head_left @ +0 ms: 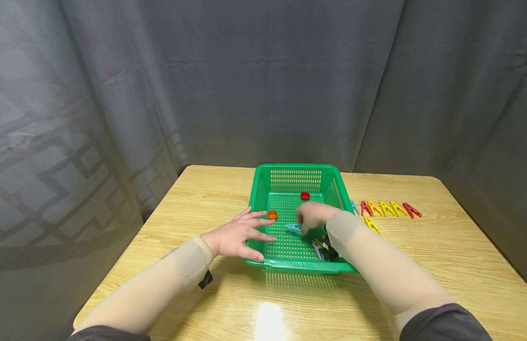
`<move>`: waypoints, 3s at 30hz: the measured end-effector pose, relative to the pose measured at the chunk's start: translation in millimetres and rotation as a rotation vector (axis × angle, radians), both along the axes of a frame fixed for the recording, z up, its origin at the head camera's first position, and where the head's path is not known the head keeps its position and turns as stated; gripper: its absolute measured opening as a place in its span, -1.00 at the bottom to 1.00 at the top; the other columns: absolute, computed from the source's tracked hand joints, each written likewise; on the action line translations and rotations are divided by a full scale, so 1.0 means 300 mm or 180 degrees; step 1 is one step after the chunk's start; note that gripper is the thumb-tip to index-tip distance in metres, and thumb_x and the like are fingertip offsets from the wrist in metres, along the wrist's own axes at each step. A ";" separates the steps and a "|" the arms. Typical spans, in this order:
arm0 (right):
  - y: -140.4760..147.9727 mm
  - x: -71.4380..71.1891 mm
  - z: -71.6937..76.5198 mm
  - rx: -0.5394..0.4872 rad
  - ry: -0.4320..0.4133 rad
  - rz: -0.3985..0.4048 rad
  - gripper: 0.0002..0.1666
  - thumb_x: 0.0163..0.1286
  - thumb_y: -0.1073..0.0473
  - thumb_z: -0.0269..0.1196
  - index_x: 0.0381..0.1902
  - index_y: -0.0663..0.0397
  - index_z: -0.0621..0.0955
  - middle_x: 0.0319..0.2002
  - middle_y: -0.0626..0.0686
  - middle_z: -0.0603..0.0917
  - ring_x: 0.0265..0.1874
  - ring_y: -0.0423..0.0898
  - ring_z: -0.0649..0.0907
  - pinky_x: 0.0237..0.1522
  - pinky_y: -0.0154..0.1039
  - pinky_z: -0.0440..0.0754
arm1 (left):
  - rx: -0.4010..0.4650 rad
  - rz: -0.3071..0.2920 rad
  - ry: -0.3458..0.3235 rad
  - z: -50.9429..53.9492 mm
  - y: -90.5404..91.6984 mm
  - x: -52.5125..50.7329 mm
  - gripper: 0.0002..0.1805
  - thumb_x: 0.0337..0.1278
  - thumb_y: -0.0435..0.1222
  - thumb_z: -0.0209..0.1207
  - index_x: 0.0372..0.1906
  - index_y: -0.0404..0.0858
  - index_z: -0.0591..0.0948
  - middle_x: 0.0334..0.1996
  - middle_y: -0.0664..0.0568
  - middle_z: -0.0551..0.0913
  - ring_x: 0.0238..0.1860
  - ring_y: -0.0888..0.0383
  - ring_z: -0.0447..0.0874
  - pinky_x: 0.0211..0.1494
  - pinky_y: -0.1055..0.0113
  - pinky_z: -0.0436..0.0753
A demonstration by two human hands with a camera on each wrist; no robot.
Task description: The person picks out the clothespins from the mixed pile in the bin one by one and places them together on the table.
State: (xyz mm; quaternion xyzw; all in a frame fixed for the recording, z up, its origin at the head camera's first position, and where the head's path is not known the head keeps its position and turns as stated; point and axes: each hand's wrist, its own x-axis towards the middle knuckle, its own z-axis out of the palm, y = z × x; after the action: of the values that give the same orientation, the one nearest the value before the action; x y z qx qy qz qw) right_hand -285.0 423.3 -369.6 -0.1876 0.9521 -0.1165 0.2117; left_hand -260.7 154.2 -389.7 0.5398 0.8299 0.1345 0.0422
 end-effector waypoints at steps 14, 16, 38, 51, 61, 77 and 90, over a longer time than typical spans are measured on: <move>0.041 0.002 0.076 -0.0251 0.0279 0.0097 -0.76 0.22 0.18 0.38 -0.16 0.11 0.65 -0.21 0.02 0.63 -0.33 -0.09 0.55 -0.23 -0.14 0.58 | -0.0039 -0.0007 0.0021 0.005 -0.001 0.002 -0.30 0.11 0.34 0.00 0.22 0.03 0.58 0.44 0.03 0.25 0.49 -0.07 -0.05 0.41 -0.25 -0.21; 0.045 0.006 0.094 -0.0247 0.0308 0.0081 -0.77 0.22 0.17 0.37 -0.17 0.10 0.65 -0.25 0.00 0.62 -0.36 -0.09 0.54 -0.26 -0.16 0.56 | -0.0025 -0.0016 0.0028 0.003 -0.002 -0.001 -0.26 0.11 0.38 -0.05 0.22 0.02 0.58 0.43 0.00 0.27 0.49 -0.08 -0.05 0.41 -0.27 -0.19; 0.185 0.047 0.210 -0.0622 0.0808 0.0024 -0.62 0.21 0.16 0.37 -0.04 0.22 0.66 -0.19 0.04 0.67 -0.22 -0.05 0.60 -0.09 -0.02 0.58 | -0.0099 0.0076 -0.0005 0.002 -0.001 0.001 -0.37 0.08 0.23 0.12 0.22 0.04 0.58 0.44 0.09 0.23 0.50 0.01 -0.09 0.45 -0.15 -0.25; 0.296 0.099 0.252 -0.0790 0.0985 -0.0266 -0.62 0.22 0.14 0.36 -0.05 0.24 0.66 -0.17 0.07 0.67 -0.23 -0.02 0.61 -0.11 0.02 0.60 | -0.0117 0.0098 -0.0013 0.002 0.002 -0.003 -0.37 0.07 0.23 0.13 0.22 0.04 0.58 0.44 0.10 0.24 0.50 0.00 -0.10 0.45 -0.13 -0.28; 0.397 0.139 0.278 -0.0780 0.0970 -0.0634 -0.75 0.24 0.11 0.34 -0.20 0.17 0.67 -0.36 -0.02 0.66 -0.43 -0.08 0.54 -0.39 -0.19 0.51 | -0.0110 0.0081 -0.0042 0.004 0.004 -0.005 -0.38 0.08 0.21 0.14 0.22 0.03 0.58 0.44 0.06 0.24 0.51 -0.01 -0.10 0.44 -0.16 -0.27; 0.585 0.180 0.178 -0.0751 0.0955 -0.1075 -0.49 0.30 -0.03 0.28 -0.03 0.32 0.59 -0.14 0.22 0.64 -0.28 0.07 0.60 -0.37 -0.05 0.57 | -0.0097 0.0091 -0.0044 0.002 0.002 -0.006 -0.40 0.10 0.18 0.16 0.22 0.02 0.59 0.43 0.00 0.26 0.50 -0.02 -0.09 0.44 -0.17 -0.28; 0.663 0.185 0.012 -0.0626 0.0924 -0.1514 -0.37 0.31 -0.10 0.26 -0.07 0.46 0.54 -0.12 0.41 0.57 -0.24 0.22 0.57 -0.33 0.00 0.54 | -0.0086 0.0078 -0.0004 0.001 0.007 -0.010 -0.39 0.09 0.20 0.15 0.21 0.02 0.59 0.42 -0.01 0.27 0.50 -0.04 -0.08 0.44 -0.18 -0.26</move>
State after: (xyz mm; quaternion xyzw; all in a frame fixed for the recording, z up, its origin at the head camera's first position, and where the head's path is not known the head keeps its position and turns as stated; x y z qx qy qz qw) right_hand -229.7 622.1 -366.1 0.0065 0.9738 -0.2265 0.0210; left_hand -263.6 156.2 -389.4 0.5288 0.8382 0.1241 0.0484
